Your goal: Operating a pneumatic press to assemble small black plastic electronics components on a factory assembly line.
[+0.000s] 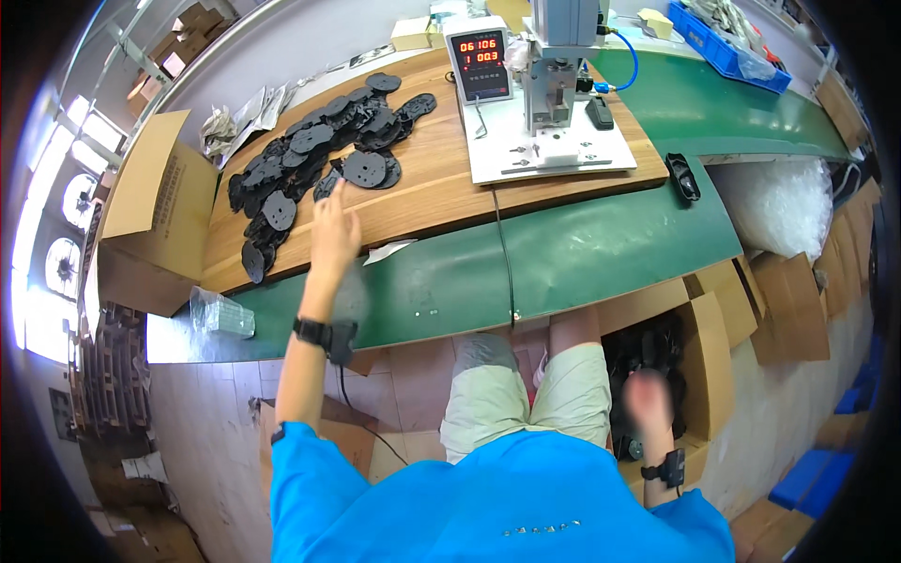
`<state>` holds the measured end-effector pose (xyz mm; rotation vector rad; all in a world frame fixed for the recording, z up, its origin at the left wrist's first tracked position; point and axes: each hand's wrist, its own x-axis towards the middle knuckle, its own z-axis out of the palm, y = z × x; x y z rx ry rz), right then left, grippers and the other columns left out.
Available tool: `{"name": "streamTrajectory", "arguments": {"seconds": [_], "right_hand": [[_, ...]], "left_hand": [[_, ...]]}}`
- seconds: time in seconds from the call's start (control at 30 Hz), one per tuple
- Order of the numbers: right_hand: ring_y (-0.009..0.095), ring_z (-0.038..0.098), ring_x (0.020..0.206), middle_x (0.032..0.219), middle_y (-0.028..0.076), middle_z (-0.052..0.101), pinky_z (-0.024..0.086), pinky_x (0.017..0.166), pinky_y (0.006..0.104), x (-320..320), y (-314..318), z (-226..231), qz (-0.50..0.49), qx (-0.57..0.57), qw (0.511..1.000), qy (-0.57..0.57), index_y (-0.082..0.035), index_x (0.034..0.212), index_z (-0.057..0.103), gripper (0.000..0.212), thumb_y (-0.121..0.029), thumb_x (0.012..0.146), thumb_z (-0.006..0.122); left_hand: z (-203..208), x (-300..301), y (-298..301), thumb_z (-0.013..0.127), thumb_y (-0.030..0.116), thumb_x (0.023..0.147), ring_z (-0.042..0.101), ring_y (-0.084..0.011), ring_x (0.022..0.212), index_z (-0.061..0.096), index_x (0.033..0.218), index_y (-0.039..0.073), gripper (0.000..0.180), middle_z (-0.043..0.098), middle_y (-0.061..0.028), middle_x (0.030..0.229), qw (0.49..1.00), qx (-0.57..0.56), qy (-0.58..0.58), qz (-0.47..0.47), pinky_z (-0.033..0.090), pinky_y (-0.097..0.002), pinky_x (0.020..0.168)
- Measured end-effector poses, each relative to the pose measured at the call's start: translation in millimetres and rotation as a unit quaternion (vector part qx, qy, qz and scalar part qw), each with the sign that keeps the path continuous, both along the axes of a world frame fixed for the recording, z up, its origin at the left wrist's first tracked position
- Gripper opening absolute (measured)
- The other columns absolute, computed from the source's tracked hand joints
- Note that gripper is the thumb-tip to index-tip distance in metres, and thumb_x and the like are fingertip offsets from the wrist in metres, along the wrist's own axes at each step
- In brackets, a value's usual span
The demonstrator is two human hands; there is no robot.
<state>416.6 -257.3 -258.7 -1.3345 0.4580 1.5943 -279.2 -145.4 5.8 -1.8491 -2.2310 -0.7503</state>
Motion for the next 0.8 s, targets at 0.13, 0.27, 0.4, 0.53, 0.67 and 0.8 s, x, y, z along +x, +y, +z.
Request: {"name": "streamTrajectory", "arguments": {"seconds": [0.13, 0.27, 0.4, 0.53, 0.67, 0.8], "right_hand": [[0.020, 0.072, 0.098, 0.117, 0.014, 0.074, 0.058, 0.088, 0.0306, -156, 27, 185, 0.286, 0.280, 0.912, -0.086, -0.001, 0.127, 0.067, 0.024, -0.014, 0.107, 0.065], [0.019, 0.071, 0.101, 0.115, 0.010, 0.074, 0.057, 0.090, 0.0322, -263, 72, 278, 0.460, 0.555, 0.671, -0.174, -0.001, 0.124, 0.067, 0.022, -0.012, 0.106, 0.067], [0.035, 0.064, 0.121, 0.132, 0.019, 0.067, 0.054, 0.102, 0.0475, -408, 150, 304, 0.410, 0.739, 0.371, -0.384, -0.001, 0.133, 0.063, 0.044, -0.011, 0.093, 0.076], [0.043, 0.054, 0.135, 0.151, 0.020, 0.056, 0.052, 0.108, 0.0556, -525, 240, 268, 0.348, 0.706, 0.171, -0.592, -0.009, 0.151, 0.057, 0.067, -0.010, 0.087, 0.078], [0.042, 0.052, 0.139, 0.155, 0.018, 0.054, 0.049, 0.116, 0.0487, -562, 301, 258, 0.522, 0.650, 0.041, -0.551, -0.019, 0.165, 0.044, 0.099, -0.008, 0.077, 0.088], [0.042, 0.056, 0.127, 0.137, 0.020, 0.056, 0.049, 0.115, 0.0490, -552, 295, 281, 0.498, 0.699, 0.084, -0.507, -0.024, 0.165, 0.043, 0.100, -0.008, 0.077, 0.088]], "left_hand": [[-36, -48, 32, 0.062, 0.026, 0.104, 0.052, -0.0418, 0.139, 0.044, 0.161, 0.002, 0.064, 0.058, -0.0228, 0.153, 0.988, -0.089, 0.080, 0.096, 0.046, -0.0598, 0.111], [-48, -16, 31, 0.062, 0.026, 0.104, 0.051, -0.0426, 0.139, 0.050, 0.157, 0.001, 0.060, 0.056, -0.0222, 0.151, 0.989, -0.065, 0.089, 0.100, 0.049, -0.0582, 0.111], [-65, 1, 2, 0.062, 0.023, 0.102, 0.051, -0.0441, 0.138, 0.056, 0.153, 0.004, 0.055, 0.054, -0.0219, 0.145, 0.990, 0.029, 0.088, 0.109, 0.043, -0.0577, 0.115], [-71, 4, 4, 0.061, 0.017, 0.099, 0.052, -0.0455, 0.136, 0.059, 0.156, 0.016, 0.057, 0.052, -0.0271, 0.143, 0.988, 0.098, 0.094, 0.067, 0.040, -0.0576, 0.117], [-74, 6, 8, 0.061, 0.018, 0.100, 0.047, -0.0505, 0.143, 0.059, 0.149, 0.006, 0.051, 0.049, -0.0308, 0.148, 0.990, 0.094, 0.082, 0.066, 0.036, -0.0601, 0.122], [-77, 2, 2, 0.062, 0.019, 0.099, 0.046, -0.0532, 0.142, 0.055, 0.142, -0.004, 0.049, 0.048, -0.0327, 0.149, 0.990, 0.103, 0.052, 0.082, 0.037, -0.0596, 0.122]]}}
